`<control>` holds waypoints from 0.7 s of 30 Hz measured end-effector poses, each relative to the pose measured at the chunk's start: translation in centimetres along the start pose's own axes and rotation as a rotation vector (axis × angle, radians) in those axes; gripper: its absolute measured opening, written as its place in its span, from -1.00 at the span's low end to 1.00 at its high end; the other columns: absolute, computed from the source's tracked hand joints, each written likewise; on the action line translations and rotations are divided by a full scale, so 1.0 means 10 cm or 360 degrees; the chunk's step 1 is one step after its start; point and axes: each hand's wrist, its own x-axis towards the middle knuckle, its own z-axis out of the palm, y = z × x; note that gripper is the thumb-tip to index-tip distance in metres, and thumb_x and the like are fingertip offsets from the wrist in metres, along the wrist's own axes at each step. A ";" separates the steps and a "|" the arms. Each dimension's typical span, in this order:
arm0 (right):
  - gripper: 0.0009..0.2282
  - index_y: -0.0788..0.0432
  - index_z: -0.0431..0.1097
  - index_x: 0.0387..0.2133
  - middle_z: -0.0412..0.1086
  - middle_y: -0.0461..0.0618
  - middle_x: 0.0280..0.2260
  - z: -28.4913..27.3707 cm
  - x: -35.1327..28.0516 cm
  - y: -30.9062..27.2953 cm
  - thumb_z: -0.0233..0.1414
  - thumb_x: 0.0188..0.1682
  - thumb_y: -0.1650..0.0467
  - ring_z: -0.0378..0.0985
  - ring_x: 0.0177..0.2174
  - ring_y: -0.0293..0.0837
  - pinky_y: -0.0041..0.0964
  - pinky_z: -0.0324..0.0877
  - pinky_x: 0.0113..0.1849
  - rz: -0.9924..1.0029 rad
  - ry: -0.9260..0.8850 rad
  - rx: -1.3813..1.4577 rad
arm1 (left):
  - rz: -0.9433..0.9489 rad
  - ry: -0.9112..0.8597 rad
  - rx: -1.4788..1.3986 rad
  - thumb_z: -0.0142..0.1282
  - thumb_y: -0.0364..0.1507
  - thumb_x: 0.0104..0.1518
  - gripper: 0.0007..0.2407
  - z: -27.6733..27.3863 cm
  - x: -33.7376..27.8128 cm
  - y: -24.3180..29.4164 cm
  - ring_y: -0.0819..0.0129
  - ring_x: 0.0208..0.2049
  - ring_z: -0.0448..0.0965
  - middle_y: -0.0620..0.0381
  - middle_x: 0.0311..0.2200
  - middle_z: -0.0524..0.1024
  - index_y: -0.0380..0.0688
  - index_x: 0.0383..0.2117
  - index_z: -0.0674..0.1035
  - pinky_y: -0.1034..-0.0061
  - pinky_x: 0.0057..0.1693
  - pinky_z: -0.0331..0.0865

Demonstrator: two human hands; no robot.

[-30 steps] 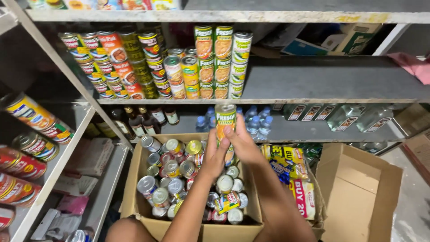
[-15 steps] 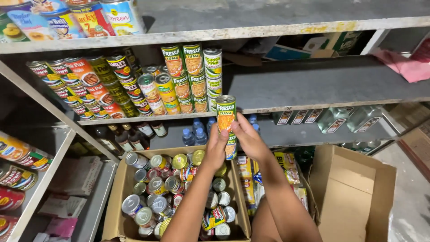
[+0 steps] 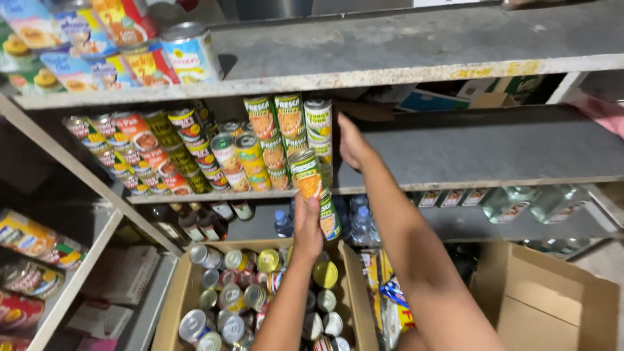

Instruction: Stocking and organizing canned food products on metal shelves from a cardboard box.

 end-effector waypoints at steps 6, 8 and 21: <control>-0.46 0.21 0.46 -0.03 0.54 0.09 -0.09 -0.05 0.43 0.55 -0.19 0.07 0.03 0.60 -0.16 -0.03 -0.03 0.50 -0.07 0.0315 -0.0333 0.0368 | -0.0012 0.0099 0.0165 -0.19 -0.07 0.36 -0.50 -0.14 0.07 0.13 0.41 0.06 0.37 0.11 0.07 0.40 -0.22 0.23 0.31 0.48 0.23 0.22; -0.46 0.25 0.49 -0.09 0.57 0.11 -0.17 -0.07 0.53 0.77 -0.18 0.08 0.03 0.63 -0.26 -0.03 -0.02 0.54 -0.16 0.0401 -0.0373 0.0403 | 0.0008 0.0135 0.0222 -0.18 -0.07 0.35 -0.50 -0.23 0.03 0.18 0.40 0.09 0.36 0.11 0.09 0.39 -0.22 0.23 0.30 0.47 0.24 0.20; -0.61 0.30 0.48 -0.11 0.56 0.10 -0.17 -0.21 0.62 1.14 -0.07 0.13 0.18 0.64 -0.26 -0.03 -0.01 0.57 -0.16 0.0547 -0.0451 0.0436 | 0.0013 0.0118 0.0161 -0.15 -0.10 0.37 -0.53 -0.56 0.04 0.19 0.41 0.02 0.37 0.13 0.02 0.40 -0.23 0.22 0.30 0.46 0.20 0.24</control>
